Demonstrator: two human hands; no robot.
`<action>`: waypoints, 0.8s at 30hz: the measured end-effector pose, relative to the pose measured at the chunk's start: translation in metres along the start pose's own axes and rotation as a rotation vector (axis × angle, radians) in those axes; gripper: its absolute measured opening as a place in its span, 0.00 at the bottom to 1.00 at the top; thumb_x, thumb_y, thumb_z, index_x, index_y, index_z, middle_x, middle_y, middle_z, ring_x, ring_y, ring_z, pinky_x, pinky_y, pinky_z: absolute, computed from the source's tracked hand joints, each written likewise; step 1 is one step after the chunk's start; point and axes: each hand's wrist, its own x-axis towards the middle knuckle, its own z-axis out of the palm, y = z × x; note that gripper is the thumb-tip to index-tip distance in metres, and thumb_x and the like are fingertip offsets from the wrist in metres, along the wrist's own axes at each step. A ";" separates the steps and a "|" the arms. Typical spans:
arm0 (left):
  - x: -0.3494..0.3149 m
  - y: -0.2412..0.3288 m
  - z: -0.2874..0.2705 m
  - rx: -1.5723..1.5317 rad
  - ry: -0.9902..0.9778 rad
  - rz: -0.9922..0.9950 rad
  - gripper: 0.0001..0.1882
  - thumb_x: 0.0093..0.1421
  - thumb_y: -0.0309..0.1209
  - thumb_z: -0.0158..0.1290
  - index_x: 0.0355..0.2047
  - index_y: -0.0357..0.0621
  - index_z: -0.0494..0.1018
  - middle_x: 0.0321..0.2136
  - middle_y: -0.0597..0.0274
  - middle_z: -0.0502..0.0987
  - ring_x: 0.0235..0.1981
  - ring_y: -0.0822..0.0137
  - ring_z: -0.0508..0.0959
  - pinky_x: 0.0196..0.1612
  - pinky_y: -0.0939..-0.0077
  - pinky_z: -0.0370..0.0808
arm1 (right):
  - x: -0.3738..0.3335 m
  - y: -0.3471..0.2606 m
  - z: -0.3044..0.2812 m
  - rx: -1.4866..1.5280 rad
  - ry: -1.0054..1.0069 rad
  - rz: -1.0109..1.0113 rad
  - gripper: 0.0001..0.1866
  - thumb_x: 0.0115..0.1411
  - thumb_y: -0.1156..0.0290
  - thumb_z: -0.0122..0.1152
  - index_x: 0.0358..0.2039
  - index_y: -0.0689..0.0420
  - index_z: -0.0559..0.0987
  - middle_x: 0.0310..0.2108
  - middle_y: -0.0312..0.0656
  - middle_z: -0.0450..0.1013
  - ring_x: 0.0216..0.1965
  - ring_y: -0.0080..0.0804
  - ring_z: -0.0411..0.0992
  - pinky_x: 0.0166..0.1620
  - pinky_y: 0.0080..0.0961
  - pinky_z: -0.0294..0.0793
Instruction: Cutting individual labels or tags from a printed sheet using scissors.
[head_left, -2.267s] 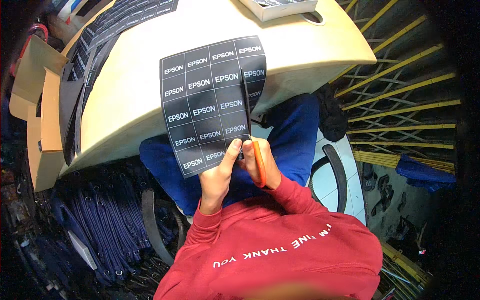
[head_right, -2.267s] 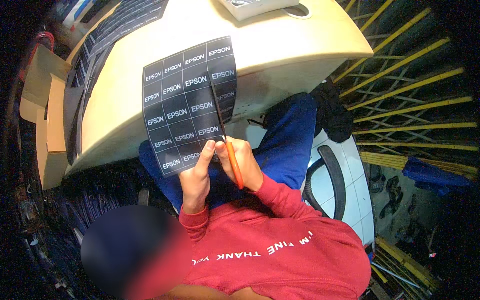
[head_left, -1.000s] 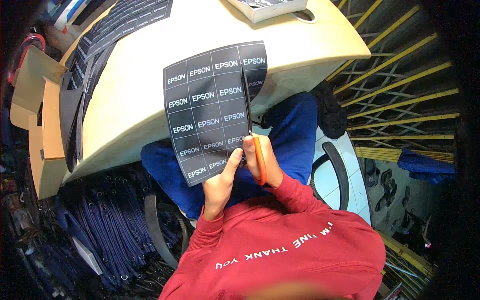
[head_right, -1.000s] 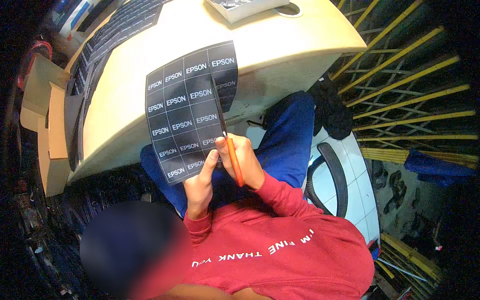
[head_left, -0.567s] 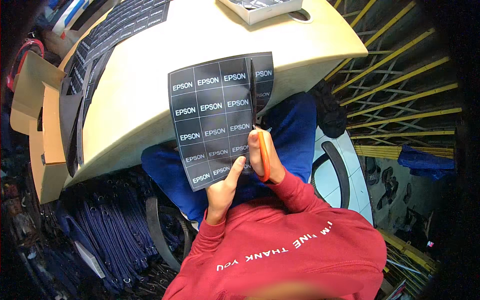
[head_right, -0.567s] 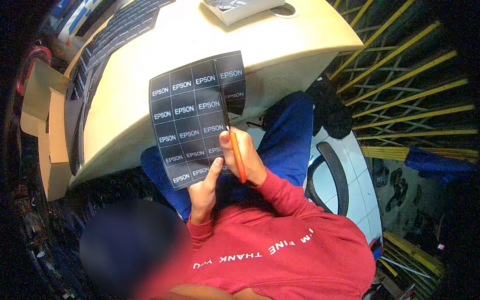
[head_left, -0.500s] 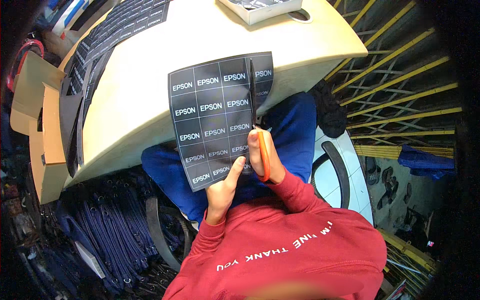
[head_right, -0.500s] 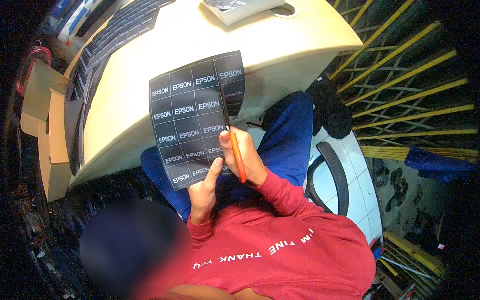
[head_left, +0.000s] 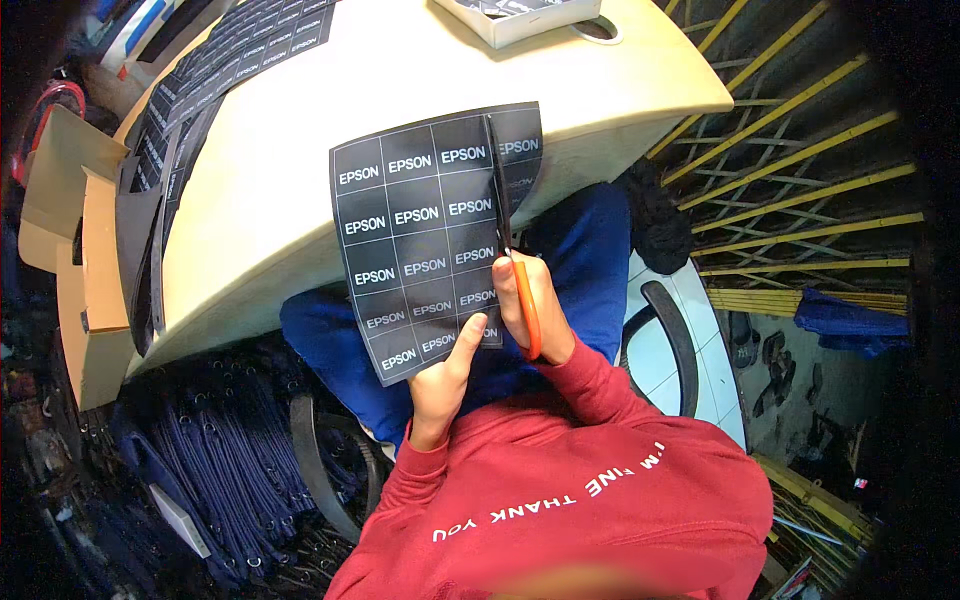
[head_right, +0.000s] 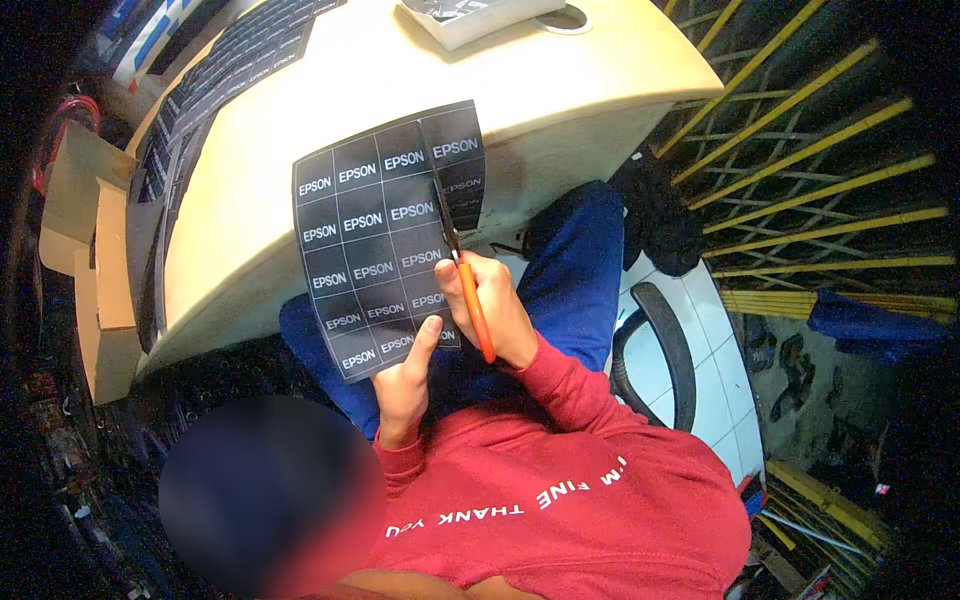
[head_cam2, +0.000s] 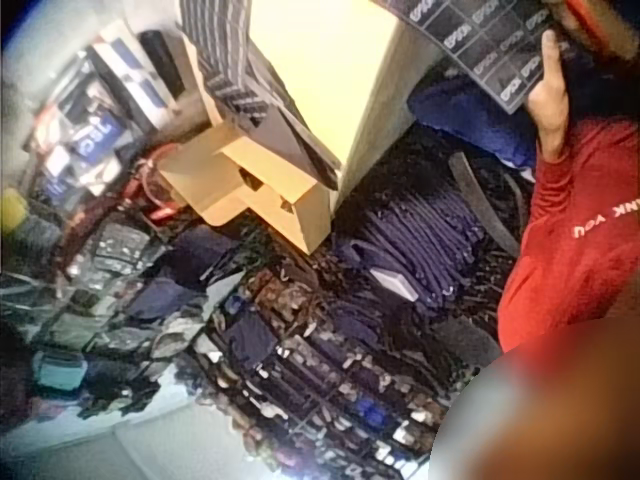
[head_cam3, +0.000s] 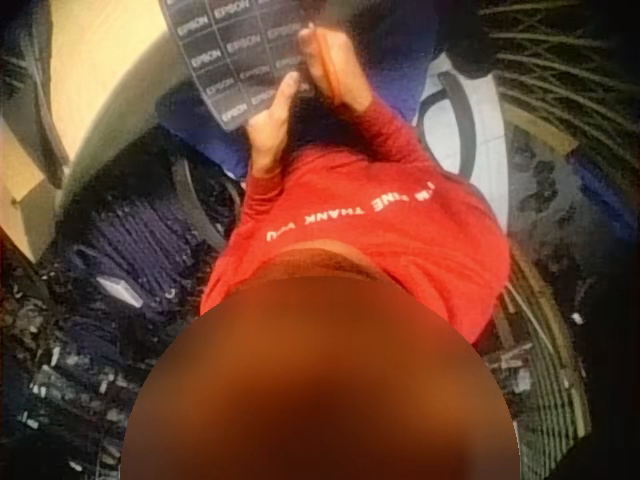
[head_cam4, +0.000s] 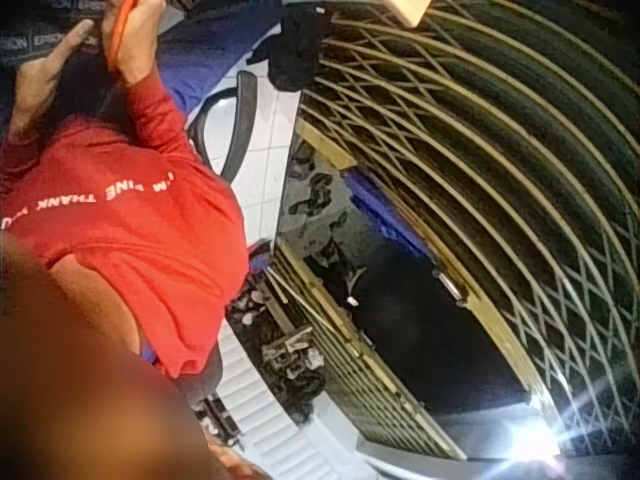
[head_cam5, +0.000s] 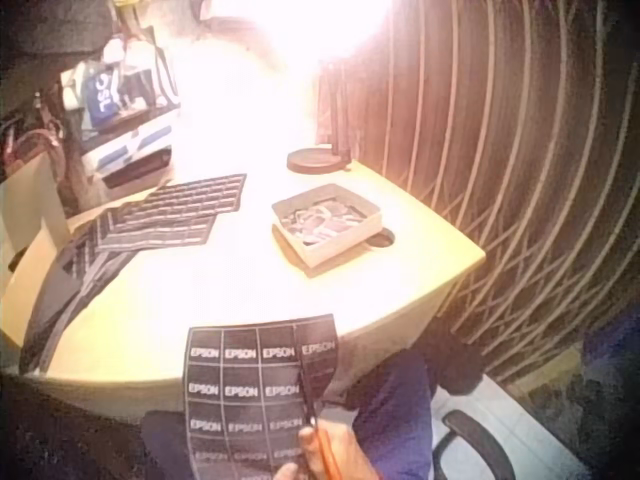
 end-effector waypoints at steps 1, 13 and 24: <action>0.000 0.001 0.000 -0.012 0.003 -0.003 0.14 0.54 0.22 0.59 0.41 0.33 0.73 0.37 0.58 0.76 0.36 0.67 0.76 0.42 0.75 0.72 | 0.000 0.000 0.000 0.007 0.007 0.000 0.31 0.63 0.44 0.45 0.20 0.63 0.68 0.12 0.41 0.60 0.18 0.24 0.57 0.23 0.29 0.61; 0.000 -0.001 0.000 -0.026 -0.004 -0.008 0.14 0.54 0.22 0.58 0.41 0.34 0.73 0.37 0.59 0.76 0.36 0.68 0.76 0.42 0.75 0.72 | -0.001 -0.002 0.001 0.005 0.015 0.029 0.31 0.63 0.45 0.46 0.18 0.63 0.67 0.12 0.39 0.57 0.19 0.21 0.55 0.22 0.27 0.61; -0.006 -0.024 -0.036 -0.281 0.065 -0.224 0.22 0.57 0.26 0.55 0.50 0.40 0.62 0.37 0.62 0.72 0.34 0.72 0.74 0.36 0.77 0.74 | 0.000 0.000 0.002 0.021 0.038 0.005 0.31 0.63 0.46 0.46 0.17 0.62 0.66 0.12 0.36 0.55 0.19 0.20 0.53 0.21 0.26 0.58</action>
